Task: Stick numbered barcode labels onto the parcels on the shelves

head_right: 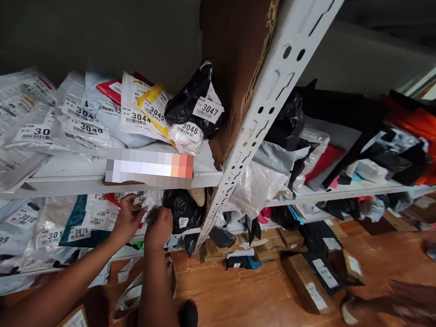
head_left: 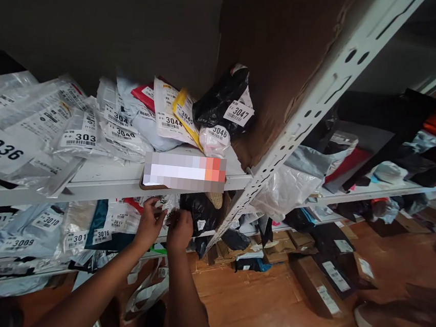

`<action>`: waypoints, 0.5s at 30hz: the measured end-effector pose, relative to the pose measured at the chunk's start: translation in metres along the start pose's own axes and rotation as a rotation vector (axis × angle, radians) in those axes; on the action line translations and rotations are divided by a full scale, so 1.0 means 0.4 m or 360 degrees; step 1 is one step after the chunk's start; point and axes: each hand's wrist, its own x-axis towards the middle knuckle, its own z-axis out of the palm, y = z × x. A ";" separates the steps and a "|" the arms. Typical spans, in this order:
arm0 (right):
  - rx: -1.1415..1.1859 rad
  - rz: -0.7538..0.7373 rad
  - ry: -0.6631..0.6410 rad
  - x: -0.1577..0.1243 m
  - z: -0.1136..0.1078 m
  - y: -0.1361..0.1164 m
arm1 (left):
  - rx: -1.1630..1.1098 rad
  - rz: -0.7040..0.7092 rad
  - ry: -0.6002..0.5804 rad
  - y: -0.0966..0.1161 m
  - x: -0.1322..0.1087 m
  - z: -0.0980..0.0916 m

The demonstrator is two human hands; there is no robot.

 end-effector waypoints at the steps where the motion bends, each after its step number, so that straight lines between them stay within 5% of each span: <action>1: -0.0032 -0.0079 -0.0053 -0.006 -0.003 0.004 | -0.0037 -0.0026 0.0018 0.005 -0.002 0.001; 5: -0.0127 -0.0344 -0.0205 -0.042 -0.025 0.021 | -0.0187 -0.0162 0.0107 0.039 0.001 0.012; 8: -0.0293 -0.0583 -0.0176 -0.039 -0.042 0.021 | -0.0233 -0.0151 -0.0030 0.067 0.029 0.021; 11: -0.0563 -0.0549 -0.0081 0.007 -0.046 0.006 | -0.0163 -0.0108 -0.0259 0.071 0.078 0.014; 15: -0.0683 -0.0413 -0.0103 0.075 -0.051 -0.020 | 0.0015 -0.0015 -0.0223 0.030 0.107 -0.009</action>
